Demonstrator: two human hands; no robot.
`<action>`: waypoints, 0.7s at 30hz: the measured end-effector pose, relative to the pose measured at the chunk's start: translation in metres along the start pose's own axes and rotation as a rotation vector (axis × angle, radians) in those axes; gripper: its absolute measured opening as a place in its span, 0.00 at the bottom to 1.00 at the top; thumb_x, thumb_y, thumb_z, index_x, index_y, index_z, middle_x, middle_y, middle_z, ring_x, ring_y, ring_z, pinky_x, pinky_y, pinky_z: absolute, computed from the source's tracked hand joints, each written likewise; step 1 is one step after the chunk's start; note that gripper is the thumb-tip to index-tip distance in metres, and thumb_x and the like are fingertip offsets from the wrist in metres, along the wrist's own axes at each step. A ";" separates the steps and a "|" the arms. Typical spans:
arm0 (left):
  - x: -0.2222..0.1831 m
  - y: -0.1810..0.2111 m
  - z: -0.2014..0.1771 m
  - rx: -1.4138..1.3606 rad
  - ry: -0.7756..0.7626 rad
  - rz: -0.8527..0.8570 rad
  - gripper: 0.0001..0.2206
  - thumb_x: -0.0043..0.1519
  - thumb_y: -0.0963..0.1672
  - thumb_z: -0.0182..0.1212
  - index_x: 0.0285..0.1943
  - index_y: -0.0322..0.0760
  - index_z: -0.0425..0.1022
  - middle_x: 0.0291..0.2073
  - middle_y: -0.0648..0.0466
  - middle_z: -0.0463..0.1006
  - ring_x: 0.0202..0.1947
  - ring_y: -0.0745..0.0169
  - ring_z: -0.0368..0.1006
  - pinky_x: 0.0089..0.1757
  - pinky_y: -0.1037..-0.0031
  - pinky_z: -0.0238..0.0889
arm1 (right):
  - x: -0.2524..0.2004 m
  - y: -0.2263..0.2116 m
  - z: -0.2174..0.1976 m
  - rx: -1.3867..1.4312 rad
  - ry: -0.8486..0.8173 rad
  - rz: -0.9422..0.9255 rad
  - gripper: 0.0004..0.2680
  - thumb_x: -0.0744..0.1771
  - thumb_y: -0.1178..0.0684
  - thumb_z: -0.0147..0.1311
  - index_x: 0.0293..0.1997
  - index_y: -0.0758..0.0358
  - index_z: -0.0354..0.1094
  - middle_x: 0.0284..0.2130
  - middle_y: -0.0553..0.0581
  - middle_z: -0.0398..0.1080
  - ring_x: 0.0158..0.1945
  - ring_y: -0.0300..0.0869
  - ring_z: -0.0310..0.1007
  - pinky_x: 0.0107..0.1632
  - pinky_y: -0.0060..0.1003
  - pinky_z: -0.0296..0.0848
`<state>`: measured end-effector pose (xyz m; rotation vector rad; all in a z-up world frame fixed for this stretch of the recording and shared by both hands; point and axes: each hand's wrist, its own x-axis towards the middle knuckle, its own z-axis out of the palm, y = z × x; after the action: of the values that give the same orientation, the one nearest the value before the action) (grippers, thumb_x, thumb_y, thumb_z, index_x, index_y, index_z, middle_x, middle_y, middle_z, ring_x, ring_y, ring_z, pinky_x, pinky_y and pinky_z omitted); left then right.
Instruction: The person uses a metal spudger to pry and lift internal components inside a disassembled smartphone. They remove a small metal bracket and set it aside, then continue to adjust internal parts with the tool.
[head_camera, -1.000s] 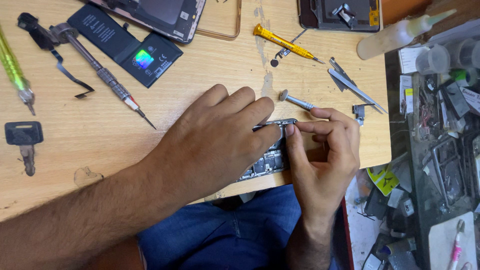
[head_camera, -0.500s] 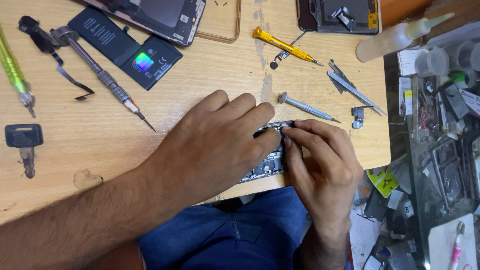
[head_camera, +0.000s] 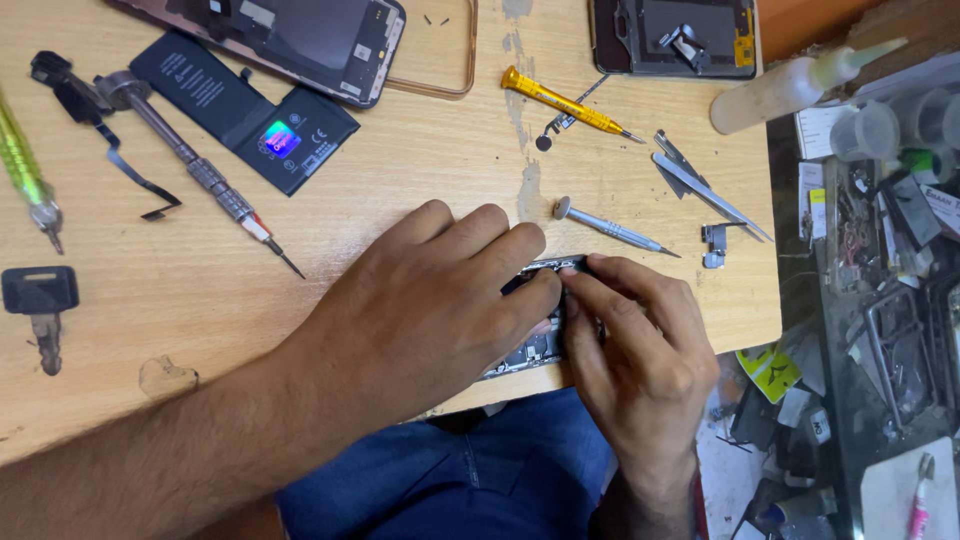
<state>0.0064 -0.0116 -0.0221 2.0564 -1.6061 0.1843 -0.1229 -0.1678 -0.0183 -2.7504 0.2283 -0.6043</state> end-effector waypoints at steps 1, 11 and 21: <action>0.000 0.000 0.000 -0.003 -0.005 -0.003 0.10 0.61 0.48 0.63 0.39 0.38 0.77 0.36 0.56 0.73 0.40 0.62 0.69 0.37 0.68 0.61 | 0.001 0.000 0.000 0.000 -0.001 -0.001 0.10 0.63 0.65 0.65 0.48 0.63 0.78 0.47 0.58 0.75 0.50 0.46 0.77 0.52 0.38 0.76; 0.000 0.001 0.000 -0.055 -0.026 -0.019 0.14 0.59 0.51 0.65 0.42 0.37 0.77 0.38 0.54 0.73 0.41 0.60 0.68 0.37 0.66 0.60 | 0.002 0.000 0.001 0.045 0.017 0.024 0.10 0.62 0.66 0.65 0.46 0.65 0.77 0.47 0.61 0.74 0.47 0.46 0.78 0.48 0.36 0.77; 0.000 0.001 -0.001 -0.125 -0.029 -0.059 0.15 0.58 0.50 0.65 0.44 0.37 0.76 0.39 0.54 0.74 0.42 0.59 0.69 0.40 0.65 0.61 | 0.004 0.001 0.003 0.014 0.016 0.042 0.12 0.62 0.64 0.65 0.49 0.62 0.78 0.47 0.59 0.75 0.48 0.46 0.77 0.50 0.37 0.77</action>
<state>0.0059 -0.0111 -0.0216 2.0156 -1.5324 0.0319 -0.1181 -0.1690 -0.0199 -2.7210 0.2841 -0.6140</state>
